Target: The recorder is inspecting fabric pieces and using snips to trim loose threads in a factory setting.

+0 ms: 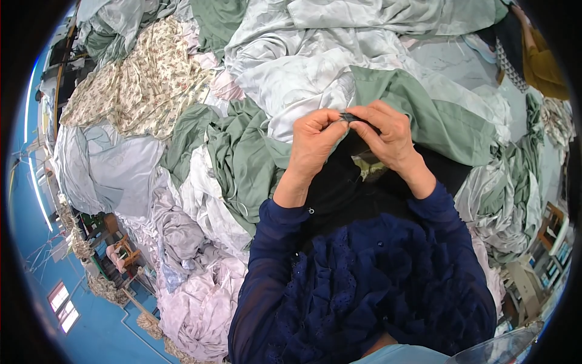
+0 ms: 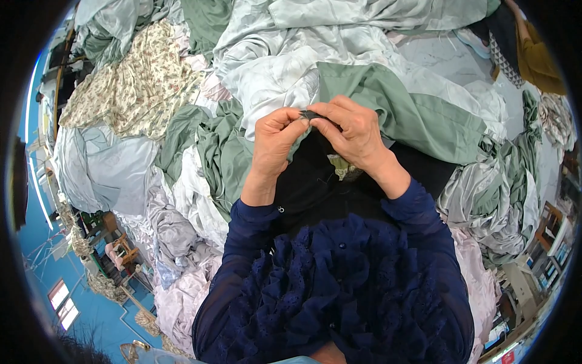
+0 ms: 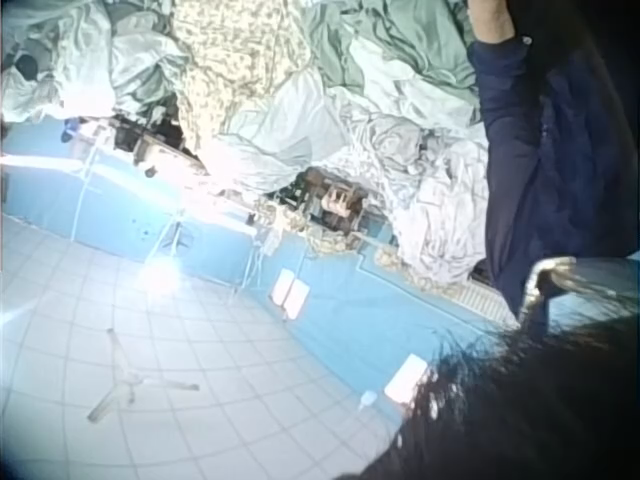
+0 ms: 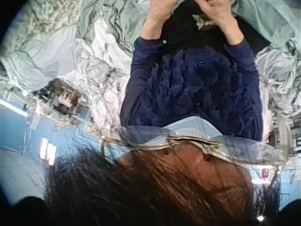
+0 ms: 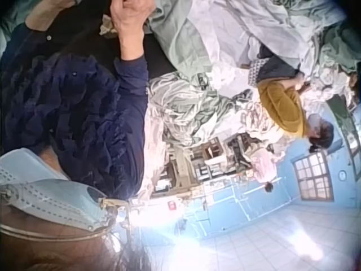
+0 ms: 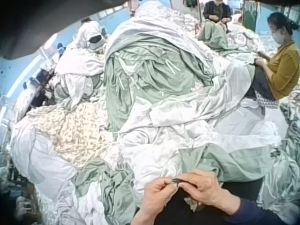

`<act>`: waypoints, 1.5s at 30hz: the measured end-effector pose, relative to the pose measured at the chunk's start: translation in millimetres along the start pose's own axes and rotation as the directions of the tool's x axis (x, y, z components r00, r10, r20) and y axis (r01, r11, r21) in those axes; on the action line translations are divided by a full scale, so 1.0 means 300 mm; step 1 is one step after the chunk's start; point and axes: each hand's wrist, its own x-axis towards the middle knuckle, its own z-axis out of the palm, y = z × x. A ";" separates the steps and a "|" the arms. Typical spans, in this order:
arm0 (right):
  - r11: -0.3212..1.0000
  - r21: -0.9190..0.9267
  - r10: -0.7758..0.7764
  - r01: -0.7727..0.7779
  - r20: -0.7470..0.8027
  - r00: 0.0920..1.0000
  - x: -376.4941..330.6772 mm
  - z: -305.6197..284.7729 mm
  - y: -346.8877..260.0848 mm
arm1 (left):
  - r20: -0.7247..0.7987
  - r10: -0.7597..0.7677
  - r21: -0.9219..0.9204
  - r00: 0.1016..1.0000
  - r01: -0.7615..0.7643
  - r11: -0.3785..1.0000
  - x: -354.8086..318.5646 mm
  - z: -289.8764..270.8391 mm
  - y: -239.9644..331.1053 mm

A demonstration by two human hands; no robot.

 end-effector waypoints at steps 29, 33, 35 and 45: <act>0.986 -0.134 -0.105 0.100 -0.025 0.994 -0.038 -0.014 0.020 | -0.017 -0.033 -0.016 0.999 0.032 0.999 0.002 -0.010 0.003; 0.989 -0.113 -0.092 0.092 0.003 0.996 -0.037 -0.018 0.023 | 0.001 -0.031 0.000 1.000 0.031 1.000 0.002 -0.011 0.006; 0.991 -0.107 -0.080 0.081 0.014 0.997 -0.036 -0.018 0.024 | 0.005 -0.029 0.006 1.000 0.029 1.000 0.002 -0.017 0.005; 0.999 -0.025 -0.045 0.045 -0.003 0.999 -0.045 -0.012 0.029 | 0.050 -0.047 0.021 0.998 0.046 0.999 -0.001 -0.027 -0.001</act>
